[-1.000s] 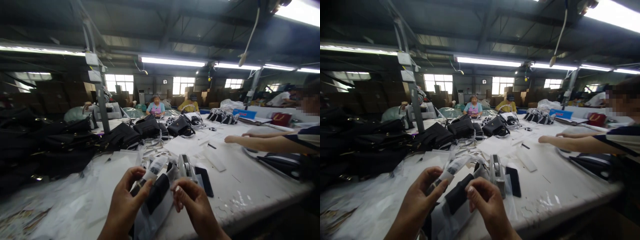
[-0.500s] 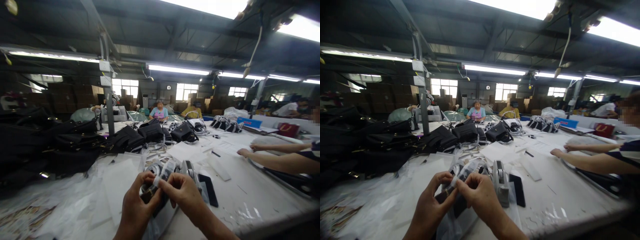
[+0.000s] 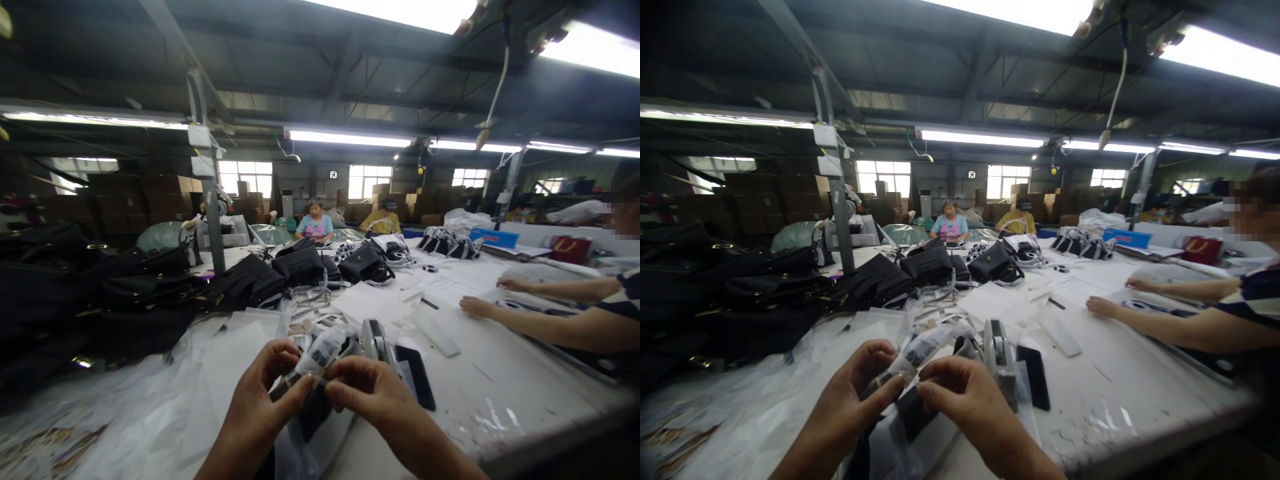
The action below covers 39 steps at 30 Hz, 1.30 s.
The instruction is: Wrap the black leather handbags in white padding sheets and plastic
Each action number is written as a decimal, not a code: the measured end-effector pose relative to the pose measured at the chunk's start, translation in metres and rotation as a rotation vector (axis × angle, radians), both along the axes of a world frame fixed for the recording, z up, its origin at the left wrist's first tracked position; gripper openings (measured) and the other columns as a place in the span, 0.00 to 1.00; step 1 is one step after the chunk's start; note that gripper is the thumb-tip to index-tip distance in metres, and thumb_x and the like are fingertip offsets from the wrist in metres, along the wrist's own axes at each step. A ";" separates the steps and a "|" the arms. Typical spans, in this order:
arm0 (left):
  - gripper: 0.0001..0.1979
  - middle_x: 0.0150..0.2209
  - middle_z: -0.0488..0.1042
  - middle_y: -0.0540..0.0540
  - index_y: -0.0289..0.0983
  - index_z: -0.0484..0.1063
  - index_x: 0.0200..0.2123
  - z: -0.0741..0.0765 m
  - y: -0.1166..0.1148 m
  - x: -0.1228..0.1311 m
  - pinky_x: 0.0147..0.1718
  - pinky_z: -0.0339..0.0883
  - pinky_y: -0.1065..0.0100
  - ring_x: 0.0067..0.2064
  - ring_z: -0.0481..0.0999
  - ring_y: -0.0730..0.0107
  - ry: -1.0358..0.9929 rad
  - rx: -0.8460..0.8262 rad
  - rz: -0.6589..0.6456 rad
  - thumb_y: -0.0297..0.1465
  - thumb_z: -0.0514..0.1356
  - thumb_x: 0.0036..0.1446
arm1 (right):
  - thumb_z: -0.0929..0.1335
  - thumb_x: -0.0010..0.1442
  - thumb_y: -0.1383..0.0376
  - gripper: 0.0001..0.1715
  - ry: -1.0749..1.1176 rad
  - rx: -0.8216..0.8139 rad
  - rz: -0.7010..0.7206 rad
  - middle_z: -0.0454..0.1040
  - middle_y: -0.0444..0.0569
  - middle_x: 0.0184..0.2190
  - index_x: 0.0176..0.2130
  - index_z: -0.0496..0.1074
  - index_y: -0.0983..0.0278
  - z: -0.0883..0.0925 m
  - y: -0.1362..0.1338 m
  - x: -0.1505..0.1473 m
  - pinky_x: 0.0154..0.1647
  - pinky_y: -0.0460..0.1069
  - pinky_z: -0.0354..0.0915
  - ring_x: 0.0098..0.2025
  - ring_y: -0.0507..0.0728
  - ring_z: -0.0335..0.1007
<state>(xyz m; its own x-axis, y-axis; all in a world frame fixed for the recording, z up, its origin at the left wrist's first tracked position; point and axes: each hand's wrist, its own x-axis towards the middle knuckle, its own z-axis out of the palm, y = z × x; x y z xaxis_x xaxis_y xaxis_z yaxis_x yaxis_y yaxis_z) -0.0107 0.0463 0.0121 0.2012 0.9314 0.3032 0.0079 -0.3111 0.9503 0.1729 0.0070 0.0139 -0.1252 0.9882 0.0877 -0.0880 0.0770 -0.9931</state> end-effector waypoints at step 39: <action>0.23 0.27 0.71 0.51 0.39 0.71 0.39 -0.005 0.017 -0.003 0.23 0.56 0.74 0.26 0.66 0.74 0.011 -0.211 -0.185 0.45 0.70 0.45 | 0.67 0.54 0.71 0.14 0.039 0.203 -0.321 0.78 0.50 0.40 0.43 0.72 0.62 -0.029 0.019 -0.039 0.44 0.51 0.69 0.43 0.60 0.74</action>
